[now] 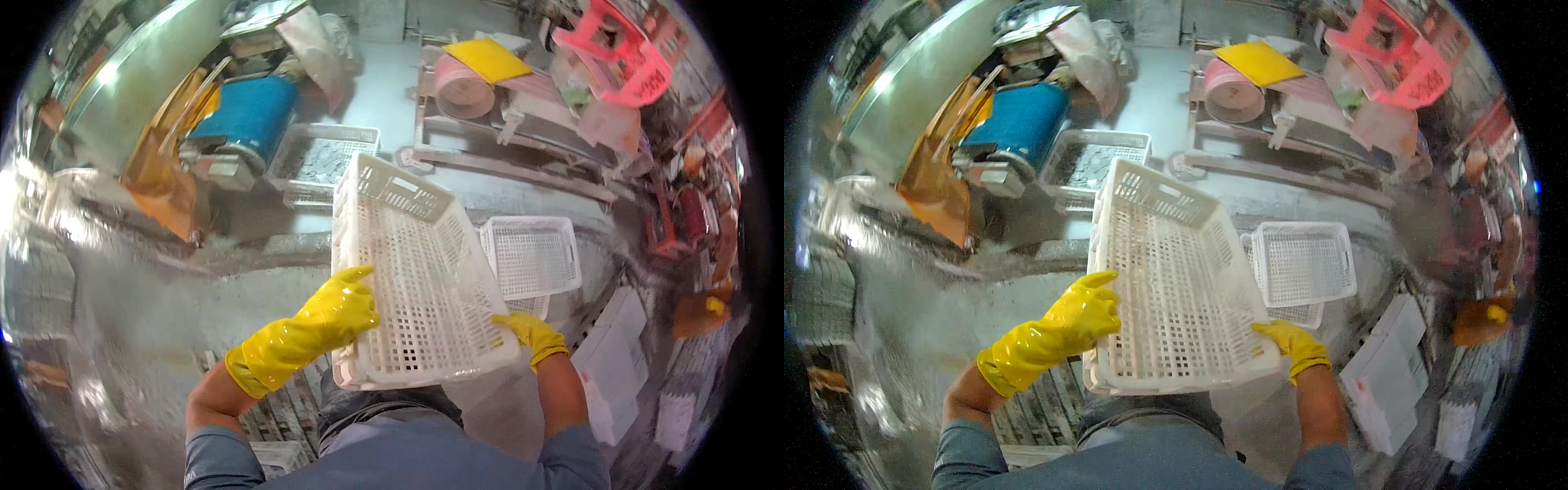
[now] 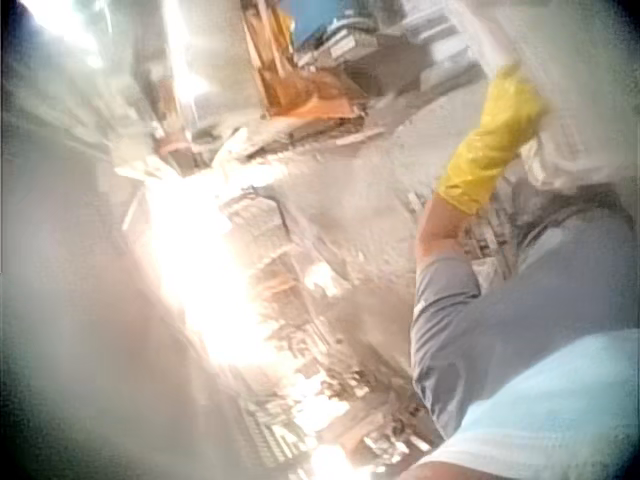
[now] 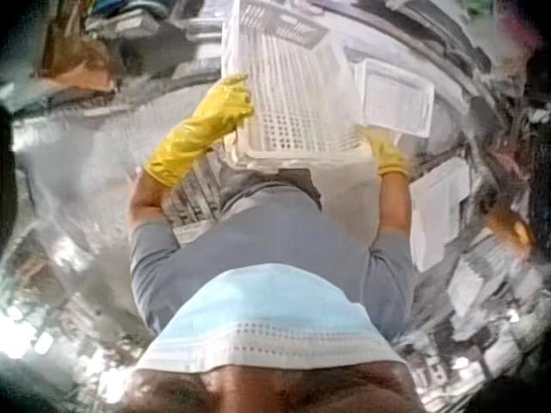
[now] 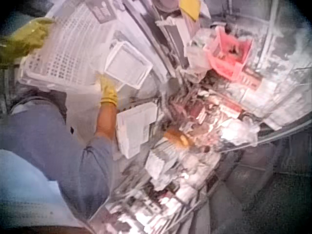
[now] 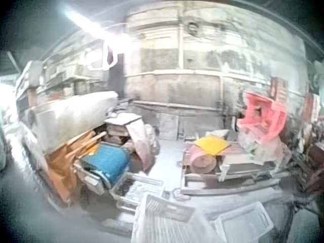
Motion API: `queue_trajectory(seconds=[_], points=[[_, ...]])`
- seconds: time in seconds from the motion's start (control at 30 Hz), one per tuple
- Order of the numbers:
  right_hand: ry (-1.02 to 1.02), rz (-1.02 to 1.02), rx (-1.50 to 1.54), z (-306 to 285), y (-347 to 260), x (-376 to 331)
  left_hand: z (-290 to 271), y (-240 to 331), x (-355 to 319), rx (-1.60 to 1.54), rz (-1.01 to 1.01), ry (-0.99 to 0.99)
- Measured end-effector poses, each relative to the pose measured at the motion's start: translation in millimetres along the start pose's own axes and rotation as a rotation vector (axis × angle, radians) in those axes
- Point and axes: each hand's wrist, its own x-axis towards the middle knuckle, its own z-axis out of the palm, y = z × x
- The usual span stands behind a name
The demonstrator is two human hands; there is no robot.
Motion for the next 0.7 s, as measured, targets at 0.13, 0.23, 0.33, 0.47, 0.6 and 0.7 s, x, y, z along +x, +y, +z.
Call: queue_trajectory(seconds=[0.13, 0.23, 0.33, 0.47, 0.6, 0.7], points=[[-0.129, -0.066, 0.290, -18.0, 32.0, 61.3, -10.5, 0.5, 98.3, 0.139, 0.119, -0.137], [-0.182, -0.206, 0.577, 14.6, 46.1, 114.5, -9.8, -42.1, 104.7, 0.193, 0.150, -0.139], [-0.164, -0.254, 0.679, 21.9, -2.1, 127.7, -16.9, -95.5, 94.8, 0.302, 0.032, -0.133], [-0.077, -0.329, 0.651, 22.5, -60.6, 176.4, -11.2, -181.1, 65.8, 0.375, -0.190, 0.005], [0.146, -0.411, 0.517, 39.8, -133.9, 211.5, 10.3, -298.4, 17.4, 0.295, -0.580, 0.237], [0.151, -0.335, 0.632, 58.5, -209.5, 238.1, 35.4, -400.2, -30.1, 0.128, -0.971, 0.347]])
